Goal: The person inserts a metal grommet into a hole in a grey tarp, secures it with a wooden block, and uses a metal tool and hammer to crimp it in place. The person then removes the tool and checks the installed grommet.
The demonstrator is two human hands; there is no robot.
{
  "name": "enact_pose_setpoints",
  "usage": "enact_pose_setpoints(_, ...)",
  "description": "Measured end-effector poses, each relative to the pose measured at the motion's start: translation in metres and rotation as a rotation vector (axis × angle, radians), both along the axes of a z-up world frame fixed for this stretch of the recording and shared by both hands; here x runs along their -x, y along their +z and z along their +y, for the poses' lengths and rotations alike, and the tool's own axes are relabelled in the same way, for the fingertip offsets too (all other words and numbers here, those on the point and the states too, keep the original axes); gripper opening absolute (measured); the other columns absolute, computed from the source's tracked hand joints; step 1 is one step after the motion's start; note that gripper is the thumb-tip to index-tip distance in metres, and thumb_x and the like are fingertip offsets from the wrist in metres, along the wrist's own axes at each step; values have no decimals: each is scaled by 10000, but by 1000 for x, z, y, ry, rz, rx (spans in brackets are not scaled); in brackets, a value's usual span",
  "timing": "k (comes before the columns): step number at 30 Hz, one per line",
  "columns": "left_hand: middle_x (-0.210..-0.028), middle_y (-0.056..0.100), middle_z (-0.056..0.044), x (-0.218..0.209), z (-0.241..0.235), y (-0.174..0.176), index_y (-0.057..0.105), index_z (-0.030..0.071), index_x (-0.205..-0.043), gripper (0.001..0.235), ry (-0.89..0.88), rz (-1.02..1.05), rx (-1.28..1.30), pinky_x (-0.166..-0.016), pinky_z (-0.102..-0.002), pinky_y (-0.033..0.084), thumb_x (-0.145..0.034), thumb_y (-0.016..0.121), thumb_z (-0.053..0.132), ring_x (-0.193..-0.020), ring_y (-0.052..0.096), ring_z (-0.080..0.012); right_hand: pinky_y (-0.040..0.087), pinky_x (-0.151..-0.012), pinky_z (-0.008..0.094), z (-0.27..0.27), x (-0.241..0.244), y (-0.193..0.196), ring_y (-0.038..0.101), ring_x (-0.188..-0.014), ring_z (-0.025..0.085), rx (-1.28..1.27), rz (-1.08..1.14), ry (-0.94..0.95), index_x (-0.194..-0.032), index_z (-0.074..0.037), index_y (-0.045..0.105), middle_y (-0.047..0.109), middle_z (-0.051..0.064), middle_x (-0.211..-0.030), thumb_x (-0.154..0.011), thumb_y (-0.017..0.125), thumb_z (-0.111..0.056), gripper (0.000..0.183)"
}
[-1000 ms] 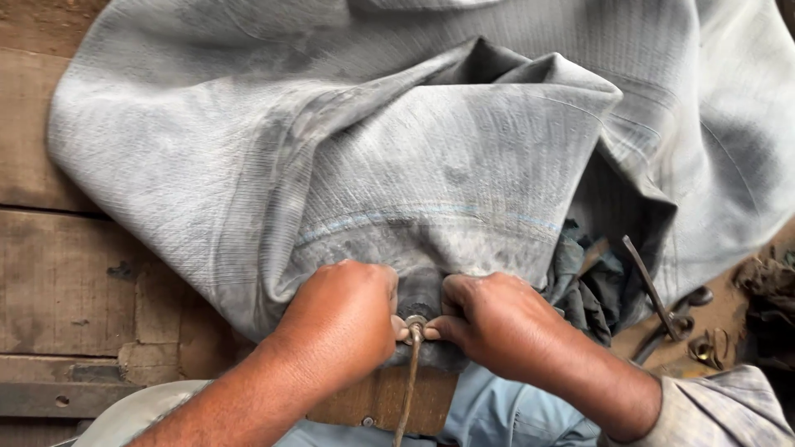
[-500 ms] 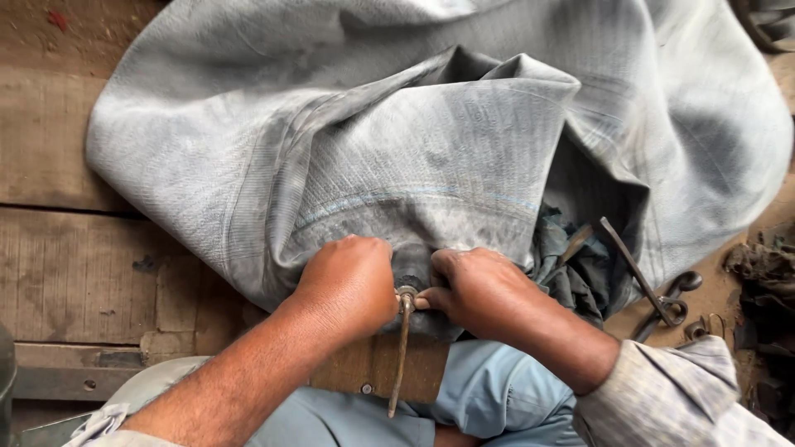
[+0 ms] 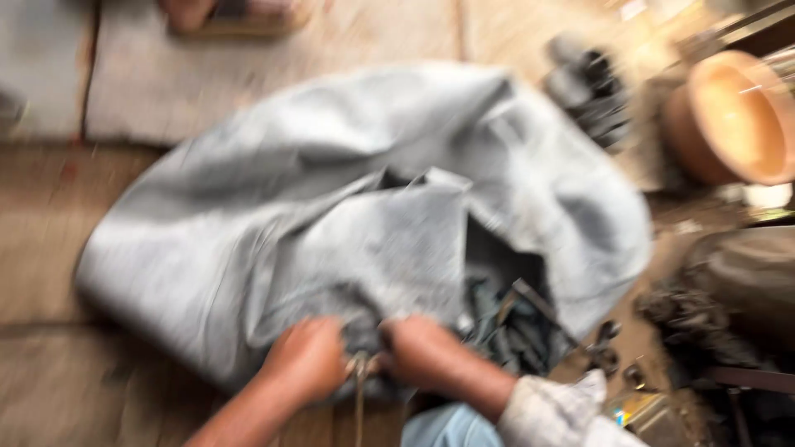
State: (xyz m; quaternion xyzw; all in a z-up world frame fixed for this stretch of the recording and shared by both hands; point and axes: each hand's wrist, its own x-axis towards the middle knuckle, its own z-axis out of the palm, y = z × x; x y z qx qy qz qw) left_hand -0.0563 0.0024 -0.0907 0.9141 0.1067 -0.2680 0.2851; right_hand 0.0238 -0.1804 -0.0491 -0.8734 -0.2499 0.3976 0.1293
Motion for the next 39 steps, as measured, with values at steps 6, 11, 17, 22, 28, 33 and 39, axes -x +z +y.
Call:
enact_pose_setpoints(6, -945, 757, -110, -25, 13, 42, 701, 89, -885, 366, -34, 193, 81, -893, -421, 567, -719, 909, 341, -993, 723, -297, 532, -843, 509, 5, -2, 10, 683, -987, 412, 11, -32, 52, -932, -31, 698, 714, 219, -925, -819, 829, -447, 451)
enact_pose_setpoints(11, -887, 788, -109, -32, 14, 13, 736, 91, -864, 365, -17, 279, 96, -866, -385, 582, -681, 947, 325, -933, 766, -252, 543, -832, 493, 5, -8, 11, 697, -971, 400, 14, 39, 44, -988, -32, 728, 724, 220, -931, -812, 825, -422, 438)
enact_pose_setpoints(17, -985, 771, -161, -30, 4, 14, 762, 85, -929, 373, -29, 253, -58, -913, -431, 580, -755, 896, 387, -1033, 731, -327, 573, -785, 463, 6, -17, -1, 743, -900, 357, 53, 144, 54, -988, -44, 737, 759, 198, -907, -801, 814, -413, 421)
enact_pose_setpoints(22, -1063, 733, -201, -23, -2, 48, 753, 29, -967, 396, 6, 284, -101, -917, -449, 587, -794, 856, 370, -1071, 714, -361, 558, -798, 472, 3, -9, -10, 710, -942, 364, 53, 133, 56, -1015, -77, 758, 733, 184, -966, -777, 852, -400, 412)
enact_pose_setpoints(28, -1062, 747, -152, -33, 1, 81, 733, 34, -963, 360, -10, 302, -23, -932, -427, 569, -799, 867, 325, -1077, 707, -299, 555, -744, 461, 11, -11, 18, 743, -805, 337, 76, 166, -16, -899, -45, 730, 737, 183, -810, -786, 844, -392, 383)
enact_pose_setpoints(33, -1014, 749, -124, -31, 3, 72, 707, 56, -962, 296, -43, 302, 21, -931, -423, 559, -829, 832, 289, -1049, 711, -278, 505, -648, 487, 3, -4, 14, 681, -703, 366, -32, 109, -83, -766, -43, 691, 687, 175, -704, -738, 873, -402, 404)
enact_pose_setpoints(39, -905, 730, -132, -37, 3, 80, 697, 55, -943, 264, -97, 389, 35, -858, -436, 581, -875, 790, 293, -943, 733, -293, 481, -617, 490, 6, -10, 21, 658, -659, 371, -29, 167, -76, -698, -48, 629, 653, 163, -640, -758, 855, -403, 425)
